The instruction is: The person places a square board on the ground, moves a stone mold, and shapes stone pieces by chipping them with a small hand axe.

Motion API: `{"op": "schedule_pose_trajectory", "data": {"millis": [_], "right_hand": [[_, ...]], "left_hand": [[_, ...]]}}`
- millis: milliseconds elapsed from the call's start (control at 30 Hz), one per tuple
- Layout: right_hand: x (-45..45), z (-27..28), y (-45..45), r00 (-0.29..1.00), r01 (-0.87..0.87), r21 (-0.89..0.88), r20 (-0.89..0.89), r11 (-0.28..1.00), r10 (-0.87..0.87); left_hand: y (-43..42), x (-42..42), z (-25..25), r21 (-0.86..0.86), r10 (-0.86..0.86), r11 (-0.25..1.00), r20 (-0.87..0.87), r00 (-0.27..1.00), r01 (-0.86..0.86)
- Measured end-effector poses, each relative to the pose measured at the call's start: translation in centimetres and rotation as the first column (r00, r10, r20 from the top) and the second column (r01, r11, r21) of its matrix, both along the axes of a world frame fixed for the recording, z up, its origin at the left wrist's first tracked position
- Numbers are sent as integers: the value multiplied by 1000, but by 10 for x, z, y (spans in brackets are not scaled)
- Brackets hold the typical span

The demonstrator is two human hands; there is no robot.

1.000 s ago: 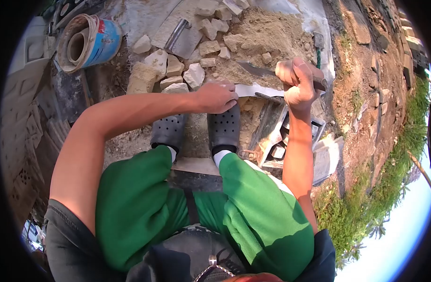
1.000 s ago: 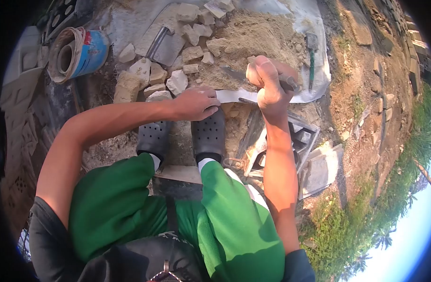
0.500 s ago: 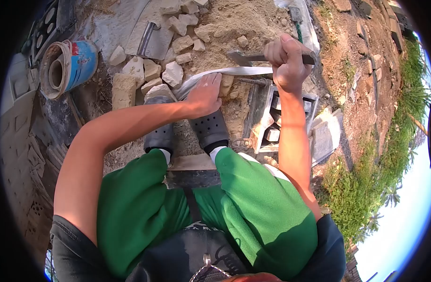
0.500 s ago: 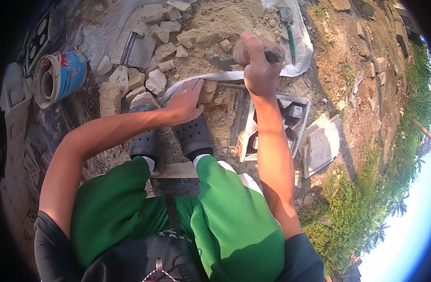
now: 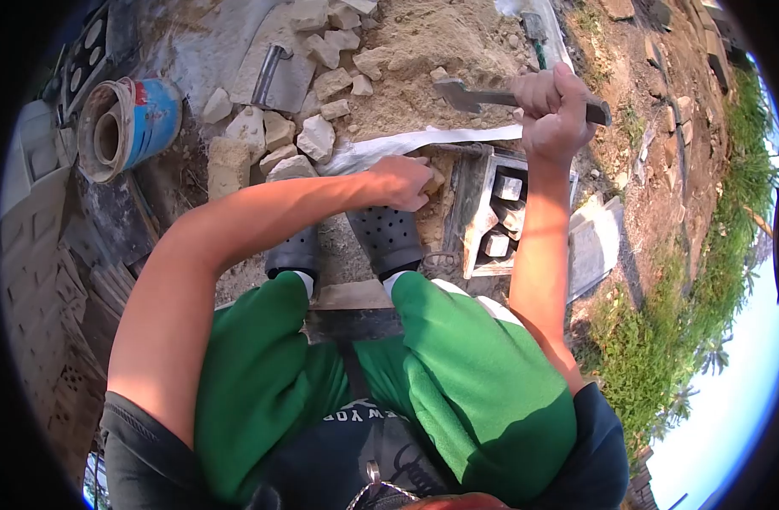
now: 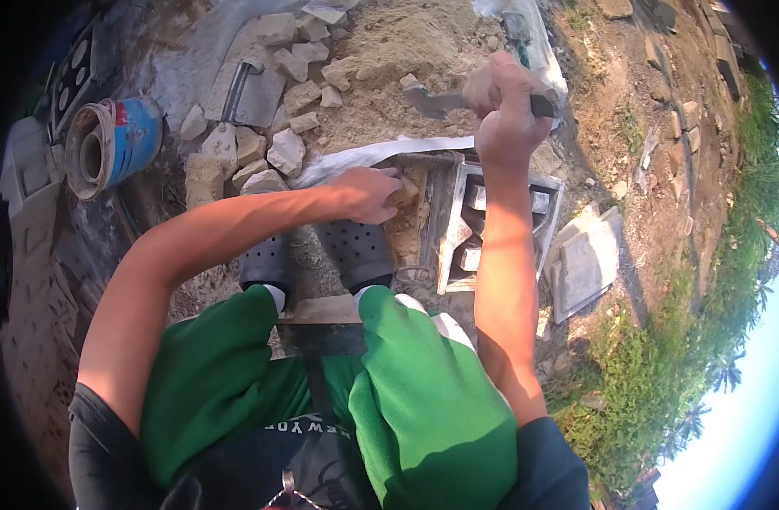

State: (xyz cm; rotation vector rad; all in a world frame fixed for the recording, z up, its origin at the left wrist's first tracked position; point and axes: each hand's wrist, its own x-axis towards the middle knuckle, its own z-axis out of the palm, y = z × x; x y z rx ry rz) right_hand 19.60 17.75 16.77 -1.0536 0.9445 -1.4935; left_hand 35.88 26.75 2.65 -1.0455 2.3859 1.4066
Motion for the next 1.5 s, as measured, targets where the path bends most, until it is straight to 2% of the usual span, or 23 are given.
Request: {"op": "schedule_pose_trajectory", "data": {"millis": [67, 200, 267, 300, 400, 433, 500, 533, 600, 667, 733, 833, 900, 933, 1000, 1067, 1100, 1233, 1267, 1333, 1400, 1500], "right_hand": [[-1, 11, 3, 998, 46, -33, 51, 998, -44], [4, 42, 3, 996, 77, -58, 48, 995, -74], [3, 34, -4, 997, 72, -58, 41, 996, -70], [2, 28, -8, 997, 70, -60, 31, 996, -68], [4, 2, -20, 996, 75, -49, -33, 996, -77], [6, -13, -23, 992, 56, -93, -110, 994, -67], [7, -27, -21, 966, 44, -138, -248, 989, -77], [8, -25, -18, 967, 44, -136, -243, 990, -76], [10, -22, -12, 998, -59, -13, 1, 998, 59], [12, -25, -9, 991, -116, 0, 65, 993, 116], [26, -19, -3, 996, -13, 53, -83, 999, 18], [32, 2, -1, 989, 7, -4, -149, 1000, -8], [30, 21, -4, 990, -10, -32, -143, 999, 6], [28, 30, -4, 990, -27, -57, -139, 998, 19], [28, 39, -3, 992, -16, -40, -127, 999, 10], [28, 41, -3, 1000, -17, -125, 19, 992, 19], [35, 44, -1, 1000, 23, -132, -7, 991, -24], [40, 48, 0, 999, -4, -70, -52, 998, 1], [43, 54, 2, 999, -7, -72, -50, 997, 3], [47, 72, 8, 998, 49, 87, -48, 995, -45], [52, 89, 18, 998, 56, 66, 34, 996, -58], [63, 93, 23, 1000, 18, 67, -2, 998, -18]], "left_hand": [[-2, -3, -9, 128, 14, 992, -128, 992, 3], [-12, 3, 8, 157, 54, 987, -134, 989, -33], [-18, 14, 4, 17, 312, 949, -207, 927, -315], [-28, 19, 3, -5, 388, 914, -286, 876, -406], [-62, 33, 2, -68, 448, 876, -257, 856, -478], [-69, 36, -4, -71, 450, 874, -257, 855, -482], [-79, 45, -17, -97, 580, 781, -255, 774, -617], [-83, 49, -25, -99, 581, 780, -250, 775, -617], [-87, 59, -37, -104, 629, 731, -280, 725, -674], [-84, 66, -45, -125, 601, 758, -244, 761, -640], [-82, 69, -44, -145, 571, 784, -210, 793, -603], [-73, 62, -40, -99, 484, 851, -238, 842, -516], [-67, 51, -38, -213, 358, 890, -219, 908, -402], [-64, 47, -39, -212, 360, 890, -221, 907, -405], [-60, 40, -41, -295, 249, 919, -79, 965, -261], [-59, 35, -42, -297, 288, 910, -46, 957, -288], [-60, 34, -39, -298, 320, 903, -12, 947, -309], [-65, 45, -32, -329, 422, 861, 39, 906, -387], [-66, 50, -32, -308, 433, 858, 5, 901, -411], [-65, 59, -34, -281, 451, 853, -28, 892, -440], [-62, 70, -36, -200, 481, 850, -79, 873, -487], [-61, 84, -32, -123, 500, 854, -80, 862, -506]]}}
